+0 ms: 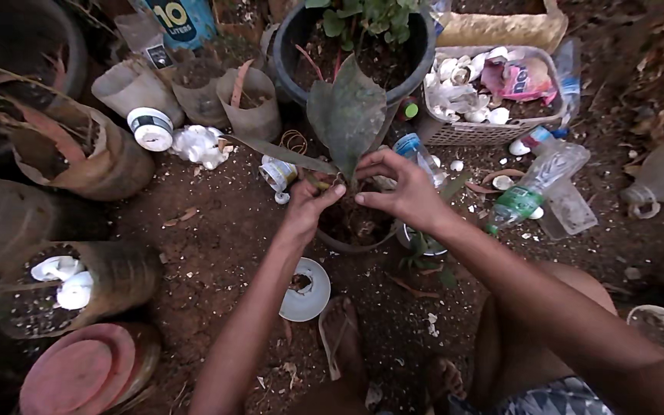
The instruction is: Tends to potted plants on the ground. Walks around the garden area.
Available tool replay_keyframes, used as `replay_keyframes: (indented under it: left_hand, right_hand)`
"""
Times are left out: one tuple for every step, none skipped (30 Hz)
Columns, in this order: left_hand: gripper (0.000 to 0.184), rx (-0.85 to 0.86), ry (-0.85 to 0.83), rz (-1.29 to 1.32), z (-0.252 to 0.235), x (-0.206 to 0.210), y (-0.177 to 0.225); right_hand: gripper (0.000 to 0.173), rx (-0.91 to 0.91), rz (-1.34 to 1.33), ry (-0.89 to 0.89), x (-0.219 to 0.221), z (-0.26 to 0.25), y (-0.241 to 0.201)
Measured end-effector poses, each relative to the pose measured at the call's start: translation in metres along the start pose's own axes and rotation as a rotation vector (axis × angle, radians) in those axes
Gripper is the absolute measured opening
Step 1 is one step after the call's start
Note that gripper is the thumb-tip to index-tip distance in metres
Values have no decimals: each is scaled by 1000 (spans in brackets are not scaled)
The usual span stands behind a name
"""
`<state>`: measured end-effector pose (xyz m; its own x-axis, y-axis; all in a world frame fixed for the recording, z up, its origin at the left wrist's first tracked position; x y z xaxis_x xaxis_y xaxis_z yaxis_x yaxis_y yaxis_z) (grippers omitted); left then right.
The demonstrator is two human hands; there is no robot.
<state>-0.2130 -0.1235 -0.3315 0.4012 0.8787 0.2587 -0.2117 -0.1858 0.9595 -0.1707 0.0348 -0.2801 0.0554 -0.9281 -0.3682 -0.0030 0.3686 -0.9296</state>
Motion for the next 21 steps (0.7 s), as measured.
replay_keyframes:
  left_hand:
    - [21,-1,-4,15,0,0,0]
    - [22,-7,-9,34,-1,0,0]
    - [23,-8,-11,58,-1,-1,0]
    - [22,-5,-10,76,-1,-1,0]
    - [22,1,-8,88,-2,-1,0]
    - [22,9,-8,105,-3,-1,0]
    - [22,15,-13,121,-3,-1,-1]
    - [22,19,-18,133,-4,-1,-1]
    - [23,19,-17,140,-4,-1,-2]
    - [23,18,-18,144,-5,-1,-3]
    - [23,18,-20,145,-5,0,-3]
    - [24,20,-25,143,-6,1,-3]
    - [24,23,-32,138,-6,1,-3]
    - [24,26,-37,132,-6,2,-3]
    - [24,29,-41,124,-6,2,-2]
    - [23,31,-44,109,-7,3,-2]
    - [22,34,-40,94,-7,4,-1]
    - [21,35,-31,66,-8,4,-1]
    - [19,29,-21,30,-8,6,0]
    - [18,23,-8,-11,-8,8,2]
    - [17,23,0,-59,-8,10,4]
  right_hand:
    - [46,-11,34,1,0,2,-3]
    - [44,-21,65,6,-1,4,-5]
    - [42,-34,90,12,-1,7,-8]
    - [40,-45,101,16,-2,9,-9]
    - [39,-56,112,18,-3,10,-10]
    - [38,-63,120,18,-3,10,-10]
    - [39,-65,116,15,-4,10,-9]
    - [39,-63,108,15,-4,11,-8]
    - [40,-57,103,14,-5,11,-7]
    - [40,-50,98,13,-5,11,-6]
    - [38,-36,86,10,-6,11,-5]
    - [35,-24,77,4,-6,10,-4]
    - [32,-17,71,2,-6,9,-2]
    - [29,-10,61,0,-7,8,-1]
    - [28,-3,52,0,-8,8,0]
    - [28,3,46,2,-8,7,1]
    - [28,8,45,1,-9,7,1]
    - [30,16,51,-4,-10,7,2]
    - [34,31,62,-17,-9,6,3]
    - [40,56,81,-39,-9,6,3]
    - [46,97,105,-66,-9,6,4]
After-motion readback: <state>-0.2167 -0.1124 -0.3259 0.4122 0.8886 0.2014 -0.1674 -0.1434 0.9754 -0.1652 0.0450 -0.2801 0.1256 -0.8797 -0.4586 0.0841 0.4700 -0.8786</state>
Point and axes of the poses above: each hand's wrist, its own z-axis away from the middle knuckle, its own x-axis out of the palm, y = z × x, the point moved 7 cm from there along -z, towards the middle knuckle, and after that the axes turned 1 degree about -y, right-handed, at the moved point
